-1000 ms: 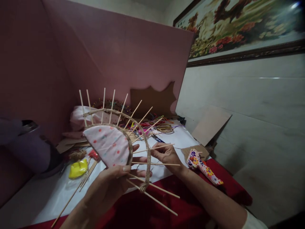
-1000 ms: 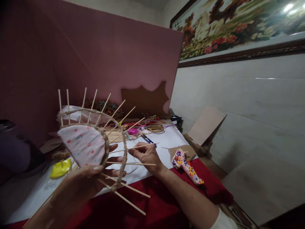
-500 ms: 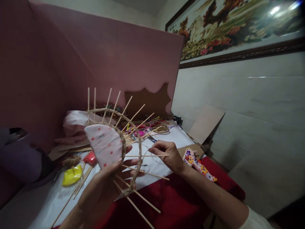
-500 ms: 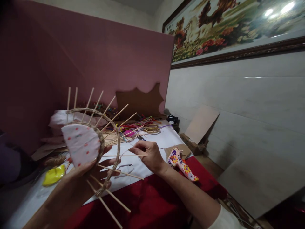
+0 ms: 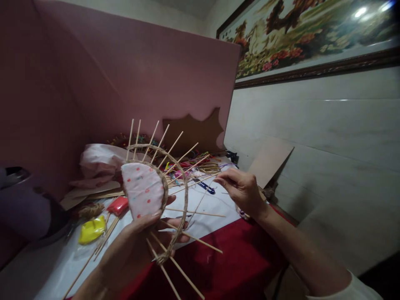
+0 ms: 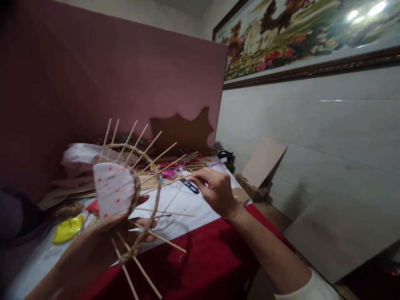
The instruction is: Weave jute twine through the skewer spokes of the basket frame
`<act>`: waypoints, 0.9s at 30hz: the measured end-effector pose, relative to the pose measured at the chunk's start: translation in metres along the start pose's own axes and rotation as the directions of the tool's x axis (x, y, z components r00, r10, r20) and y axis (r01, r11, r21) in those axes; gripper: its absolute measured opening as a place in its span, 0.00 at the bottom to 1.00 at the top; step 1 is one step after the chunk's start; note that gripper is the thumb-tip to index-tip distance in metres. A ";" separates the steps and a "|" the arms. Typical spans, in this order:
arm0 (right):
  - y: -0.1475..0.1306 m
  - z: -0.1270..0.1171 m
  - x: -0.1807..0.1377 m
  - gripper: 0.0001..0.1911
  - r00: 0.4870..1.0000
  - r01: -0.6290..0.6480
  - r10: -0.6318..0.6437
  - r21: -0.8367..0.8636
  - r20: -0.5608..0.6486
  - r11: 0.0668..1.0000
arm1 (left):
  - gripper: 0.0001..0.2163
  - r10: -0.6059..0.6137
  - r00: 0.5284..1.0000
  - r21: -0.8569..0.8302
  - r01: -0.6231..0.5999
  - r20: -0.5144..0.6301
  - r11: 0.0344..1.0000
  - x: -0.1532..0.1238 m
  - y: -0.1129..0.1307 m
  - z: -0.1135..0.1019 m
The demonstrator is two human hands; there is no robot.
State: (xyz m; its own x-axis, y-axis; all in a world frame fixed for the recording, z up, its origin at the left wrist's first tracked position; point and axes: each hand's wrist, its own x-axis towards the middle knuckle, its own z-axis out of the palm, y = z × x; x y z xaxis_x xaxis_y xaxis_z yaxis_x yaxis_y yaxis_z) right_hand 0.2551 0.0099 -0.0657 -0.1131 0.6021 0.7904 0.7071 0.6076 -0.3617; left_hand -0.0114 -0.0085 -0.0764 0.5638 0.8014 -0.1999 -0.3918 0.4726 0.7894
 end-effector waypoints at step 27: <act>0.021 -0.002 0.017 0.11 0.993 -0.095 0.093 -0.020 -0.067 0.995 | 0.26 -0.109 0.994 0.104 0.106 0.026 0.989 0.000 -0.002 -0.002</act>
State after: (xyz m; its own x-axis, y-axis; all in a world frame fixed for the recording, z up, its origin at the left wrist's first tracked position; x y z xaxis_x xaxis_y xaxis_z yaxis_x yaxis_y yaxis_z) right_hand 0.2694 0.0315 -0.0583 0.0003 0.6199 0.7846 0.7283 0.5376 -0.4250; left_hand -0.0120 -0.0084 -0.0790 0.6219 0.7352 -0.2696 -0.2525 0.5142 0.8197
